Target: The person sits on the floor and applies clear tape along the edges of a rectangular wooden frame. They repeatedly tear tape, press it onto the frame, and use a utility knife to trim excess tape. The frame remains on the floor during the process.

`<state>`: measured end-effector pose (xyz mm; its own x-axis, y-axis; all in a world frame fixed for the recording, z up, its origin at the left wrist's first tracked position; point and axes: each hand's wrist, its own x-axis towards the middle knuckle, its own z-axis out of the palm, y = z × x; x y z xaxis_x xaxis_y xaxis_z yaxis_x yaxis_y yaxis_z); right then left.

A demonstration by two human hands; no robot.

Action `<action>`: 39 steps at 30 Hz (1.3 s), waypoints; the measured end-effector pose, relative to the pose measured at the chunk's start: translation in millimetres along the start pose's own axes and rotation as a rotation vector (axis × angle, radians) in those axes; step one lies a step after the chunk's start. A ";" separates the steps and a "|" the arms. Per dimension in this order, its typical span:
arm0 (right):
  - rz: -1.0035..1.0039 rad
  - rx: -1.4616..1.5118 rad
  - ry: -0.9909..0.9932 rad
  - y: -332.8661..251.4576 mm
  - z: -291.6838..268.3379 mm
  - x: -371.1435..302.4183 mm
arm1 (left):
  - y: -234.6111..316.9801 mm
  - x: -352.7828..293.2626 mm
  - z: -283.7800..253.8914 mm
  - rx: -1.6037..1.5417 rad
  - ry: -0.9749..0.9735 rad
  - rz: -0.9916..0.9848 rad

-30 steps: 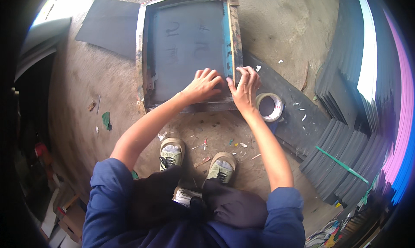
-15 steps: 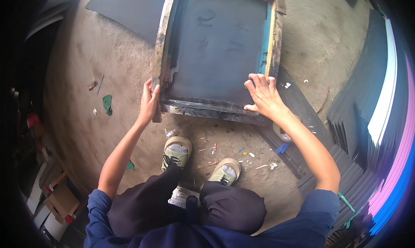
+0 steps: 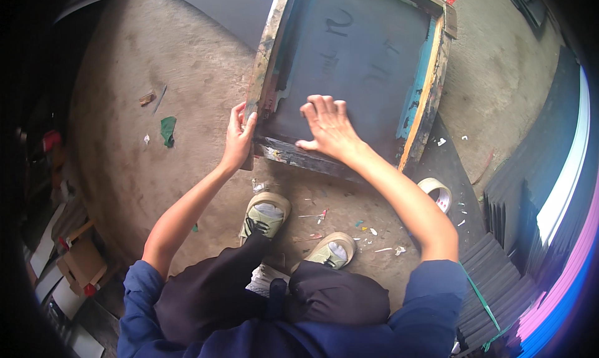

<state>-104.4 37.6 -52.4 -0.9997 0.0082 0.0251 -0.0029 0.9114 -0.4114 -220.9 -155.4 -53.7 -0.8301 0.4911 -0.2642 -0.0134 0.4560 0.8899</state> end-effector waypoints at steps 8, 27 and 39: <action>0.056 -0.060 -0.085 25.3 -21.3 -48.5 | -1.3 -2.3 -1.3 -0.002 -0.007 0.026; 0.063 0.066 -0.021 -29.6 13.1 30.2 | -20.7 1.0 -4.5 -0.242 -0.080 -0.187; 0.084 0.211 0.058 -41.4 16.3 26.1 | -34.1 7.8 -2.1 -0.084 -0.068 -0.113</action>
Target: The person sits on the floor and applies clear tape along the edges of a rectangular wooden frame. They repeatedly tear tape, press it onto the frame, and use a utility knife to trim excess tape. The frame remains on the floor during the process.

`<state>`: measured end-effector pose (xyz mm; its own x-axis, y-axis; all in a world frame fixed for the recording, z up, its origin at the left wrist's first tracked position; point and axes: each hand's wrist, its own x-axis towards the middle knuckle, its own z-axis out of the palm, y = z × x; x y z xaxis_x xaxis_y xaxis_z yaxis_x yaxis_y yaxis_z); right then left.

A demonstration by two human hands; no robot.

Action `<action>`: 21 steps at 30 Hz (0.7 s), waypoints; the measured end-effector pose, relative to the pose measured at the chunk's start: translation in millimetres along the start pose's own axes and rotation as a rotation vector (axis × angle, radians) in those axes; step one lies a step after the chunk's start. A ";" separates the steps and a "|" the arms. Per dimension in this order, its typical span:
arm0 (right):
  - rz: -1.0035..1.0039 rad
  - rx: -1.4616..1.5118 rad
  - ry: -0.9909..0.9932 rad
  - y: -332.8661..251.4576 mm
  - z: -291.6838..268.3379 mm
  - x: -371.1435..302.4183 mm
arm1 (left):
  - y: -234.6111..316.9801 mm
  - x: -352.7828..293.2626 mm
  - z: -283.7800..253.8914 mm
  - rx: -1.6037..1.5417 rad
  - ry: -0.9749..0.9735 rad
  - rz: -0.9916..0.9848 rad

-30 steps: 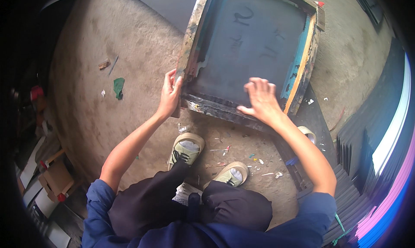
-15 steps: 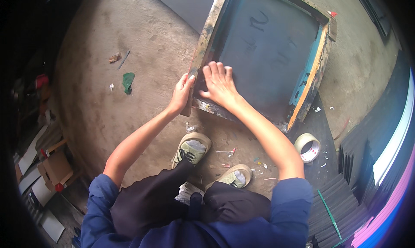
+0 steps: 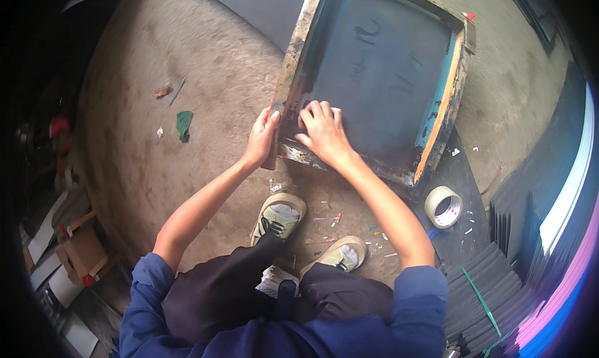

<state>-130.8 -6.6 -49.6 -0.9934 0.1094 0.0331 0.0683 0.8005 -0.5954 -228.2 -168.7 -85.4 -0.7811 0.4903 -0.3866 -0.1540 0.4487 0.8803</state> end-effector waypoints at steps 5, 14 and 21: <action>0.210 0.099 0.021 17.5 -57.1 -92.9 | 33.5 -18.4 0.9 0.436 0.198 0.540; 0.145 -0.238 0.220 -32.6 -8.7 -80.2 | 42.7 -19.2 -2.6 0.198 0.024 0.668; -0.006 -0.068 0.212 -62.4 35.5 -21.9 | 42.5 -17.0 -3.1 0.287 -0.035 0.752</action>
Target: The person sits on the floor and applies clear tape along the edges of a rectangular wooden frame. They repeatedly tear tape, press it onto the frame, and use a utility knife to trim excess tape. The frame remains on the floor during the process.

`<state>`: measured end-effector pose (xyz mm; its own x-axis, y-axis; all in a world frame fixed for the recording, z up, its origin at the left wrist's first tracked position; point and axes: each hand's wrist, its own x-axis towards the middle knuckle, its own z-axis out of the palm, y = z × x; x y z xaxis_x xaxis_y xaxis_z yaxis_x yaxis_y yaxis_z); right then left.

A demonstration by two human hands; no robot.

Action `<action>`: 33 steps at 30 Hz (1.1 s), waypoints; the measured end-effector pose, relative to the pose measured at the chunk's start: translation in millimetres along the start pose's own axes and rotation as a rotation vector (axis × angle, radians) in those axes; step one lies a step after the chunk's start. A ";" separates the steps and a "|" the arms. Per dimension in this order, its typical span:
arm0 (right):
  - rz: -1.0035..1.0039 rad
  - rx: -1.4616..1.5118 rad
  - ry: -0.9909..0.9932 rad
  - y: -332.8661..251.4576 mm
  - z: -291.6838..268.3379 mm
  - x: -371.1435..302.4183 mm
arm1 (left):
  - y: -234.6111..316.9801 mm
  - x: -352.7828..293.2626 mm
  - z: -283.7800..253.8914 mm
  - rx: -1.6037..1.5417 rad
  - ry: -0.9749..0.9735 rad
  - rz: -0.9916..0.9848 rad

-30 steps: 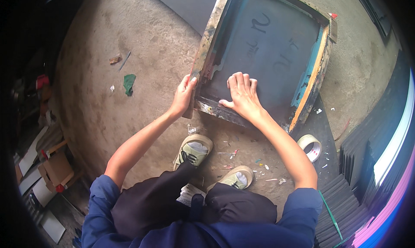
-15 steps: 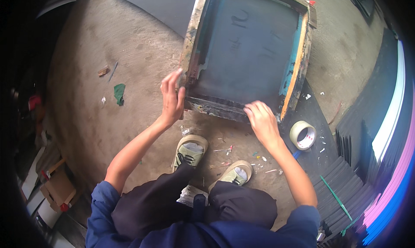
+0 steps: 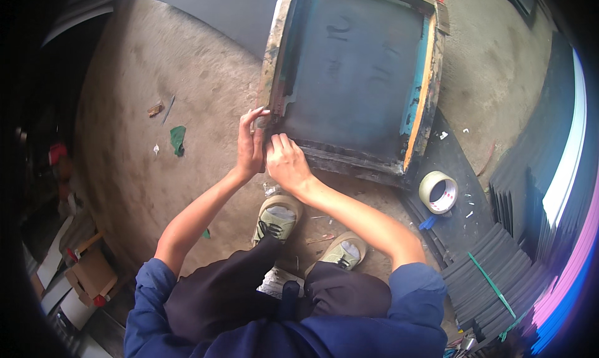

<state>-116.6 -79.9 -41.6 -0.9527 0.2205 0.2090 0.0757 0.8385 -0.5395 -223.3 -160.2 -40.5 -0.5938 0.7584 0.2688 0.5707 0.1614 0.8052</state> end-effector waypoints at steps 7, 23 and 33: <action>-0.047 -0.114 -0.055 55.2 -66.3 -61.4 | 10.7 5.5 -16.2 0.490 -0.488 0.277; 0.078 -0.403 -0.179 105.2 -149.2 -136.8 | 35.1 -10.8 -13.1 0.838 -0.600 0.455; 0.102 -0.449 0.000 105.2 -139.0 -130.9 | 27.3 2.4 -13.8 0.789 -0.500 0.416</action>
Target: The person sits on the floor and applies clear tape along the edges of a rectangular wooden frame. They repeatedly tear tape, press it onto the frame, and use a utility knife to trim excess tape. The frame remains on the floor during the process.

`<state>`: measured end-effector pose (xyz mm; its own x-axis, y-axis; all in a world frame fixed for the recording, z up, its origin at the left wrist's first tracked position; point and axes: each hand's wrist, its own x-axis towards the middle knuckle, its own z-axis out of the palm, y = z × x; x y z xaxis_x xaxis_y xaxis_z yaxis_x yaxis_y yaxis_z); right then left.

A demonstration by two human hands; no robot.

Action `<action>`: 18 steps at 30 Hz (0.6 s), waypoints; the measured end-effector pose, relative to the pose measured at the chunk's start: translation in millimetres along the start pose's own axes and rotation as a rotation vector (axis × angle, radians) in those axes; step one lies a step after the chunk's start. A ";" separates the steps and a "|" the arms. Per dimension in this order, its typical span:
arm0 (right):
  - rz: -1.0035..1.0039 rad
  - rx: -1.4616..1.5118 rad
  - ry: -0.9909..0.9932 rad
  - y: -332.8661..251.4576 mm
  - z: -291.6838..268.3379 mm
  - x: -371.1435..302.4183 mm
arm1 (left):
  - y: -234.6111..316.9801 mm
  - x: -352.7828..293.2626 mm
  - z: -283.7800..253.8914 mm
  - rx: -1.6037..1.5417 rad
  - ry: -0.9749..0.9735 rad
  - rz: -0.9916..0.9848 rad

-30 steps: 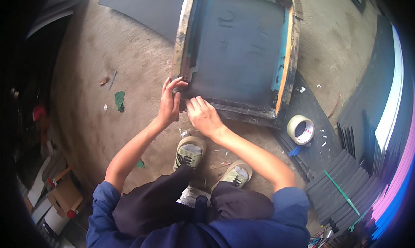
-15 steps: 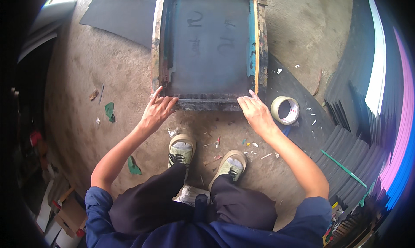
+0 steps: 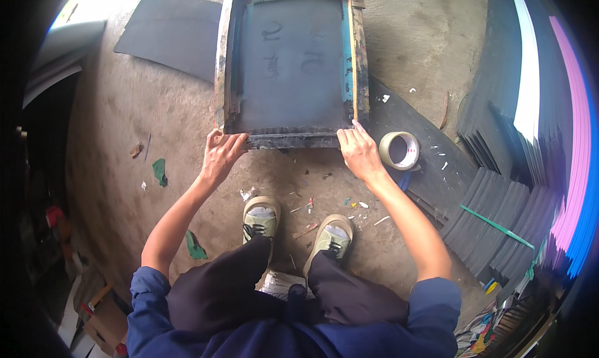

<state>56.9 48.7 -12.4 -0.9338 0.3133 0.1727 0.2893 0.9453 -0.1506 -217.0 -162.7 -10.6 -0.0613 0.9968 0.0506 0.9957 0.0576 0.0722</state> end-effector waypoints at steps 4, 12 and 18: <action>0.010 -0.072 0.049 5.2 0.3 -13.6 | 6.2 4.7 -0.9 0.003 0.097 0.051; 0.584 0.132 0.397 50.7 -92.6 -97.7 | 66.0 58.2 -31.0 -0.112 0.092 0.253; 0.707 0.263 0.342 73.3 -68.3 -163.1 | 168.6 149.6 -25.0 -0.156 -0.013 0.631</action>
<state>244.8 73.1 14.9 -0.4218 0.8765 0.2320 0.6862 0.4759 -0.5502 -60.0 -5.2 34.0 0.5338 0.8372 0.1189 0.8184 -0.5469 0.1764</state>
